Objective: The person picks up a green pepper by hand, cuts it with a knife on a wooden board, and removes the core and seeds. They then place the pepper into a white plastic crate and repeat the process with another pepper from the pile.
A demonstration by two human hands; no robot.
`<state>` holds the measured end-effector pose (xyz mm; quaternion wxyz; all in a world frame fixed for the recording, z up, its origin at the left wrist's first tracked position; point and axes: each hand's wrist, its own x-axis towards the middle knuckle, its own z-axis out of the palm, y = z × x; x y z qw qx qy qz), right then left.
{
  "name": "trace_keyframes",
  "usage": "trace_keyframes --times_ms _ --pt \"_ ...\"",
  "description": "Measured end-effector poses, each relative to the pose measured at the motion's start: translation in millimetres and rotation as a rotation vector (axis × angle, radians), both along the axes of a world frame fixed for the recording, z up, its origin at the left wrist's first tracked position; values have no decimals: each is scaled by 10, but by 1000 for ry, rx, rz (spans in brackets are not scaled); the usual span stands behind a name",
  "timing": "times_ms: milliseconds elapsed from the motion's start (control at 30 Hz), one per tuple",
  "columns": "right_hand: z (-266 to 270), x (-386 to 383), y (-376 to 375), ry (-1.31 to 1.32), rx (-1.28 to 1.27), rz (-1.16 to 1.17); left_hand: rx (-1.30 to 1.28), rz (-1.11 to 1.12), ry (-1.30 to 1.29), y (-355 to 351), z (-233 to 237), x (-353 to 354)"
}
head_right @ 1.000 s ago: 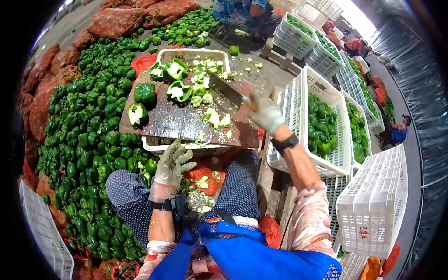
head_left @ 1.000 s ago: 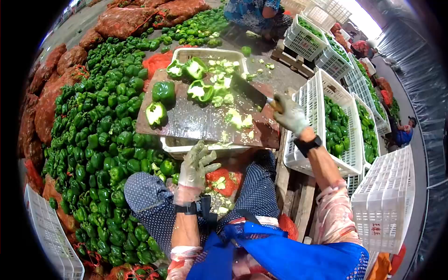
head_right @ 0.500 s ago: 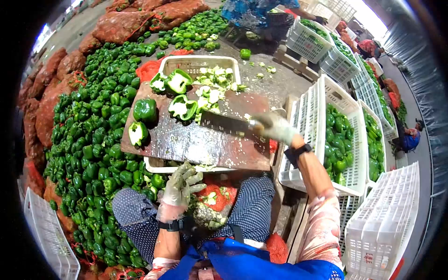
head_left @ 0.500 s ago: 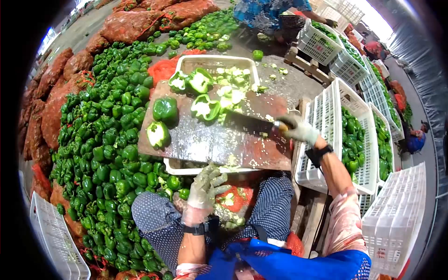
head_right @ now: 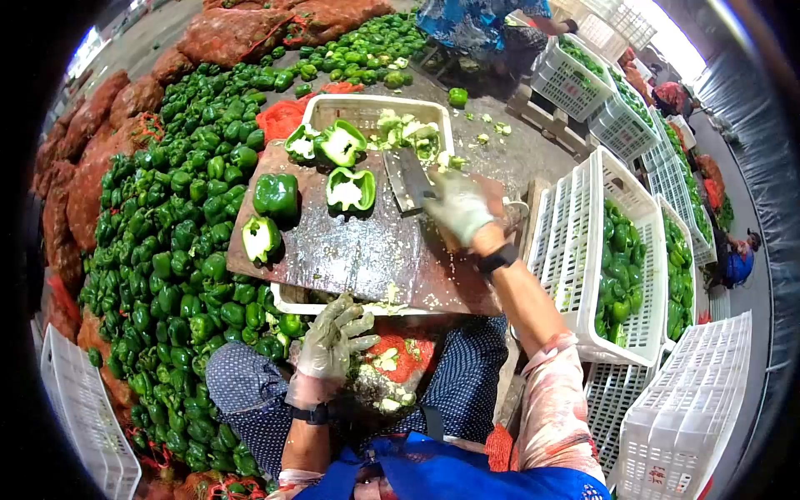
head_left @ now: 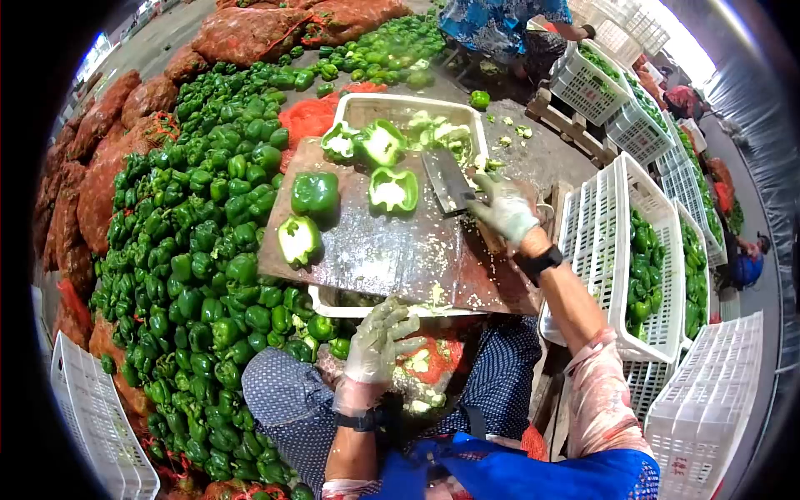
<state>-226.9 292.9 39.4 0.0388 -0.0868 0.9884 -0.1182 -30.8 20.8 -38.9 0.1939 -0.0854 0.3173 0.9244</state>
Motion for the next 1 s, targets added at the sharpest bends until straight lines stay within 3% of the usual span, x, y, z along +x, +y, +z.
trace_keyframes --times_ms 100,233,300,367,500,567,633,667,700,767,867,1000 --pt "55 20 -638 111 -202 252 19 15 -4 -19 29 15" --pt "-8 -127 -1336 -4 182 380 29 51 3 -97 99 69" --pt "-203 -260 -1397 14 153 309 30 66 -22 -135 116 81" --pt "-350 -278 -1368 -62 57 269 9 73 -35 -170 118 78" --pt "42 587 -1493 -286 -424 31 -71 118 -25 -258 191 45" --pt "49 1058 -1435 -331 -708 166 -67 159 68 -234 370 67" --pt "53 1458 -1501 -533 -989 17 32 82 235 -252 528 94" --pt "-7 1554 -1525 -343 -799 85 81 202 293 -173 321 122" --pt "-5 1697 -1580 -421 -933 50 -61 195 281 -204 452 197" --pt "34 1839 -1624 -385 -887 52 -150 232 336 -204 698 339" --pt "-8 1908 -1601 -229 -963 270 -258 129 433 -325 375 314" --pt "278 2015 -1561 -514 -1058 276 -320 73 421 -306 308 352"
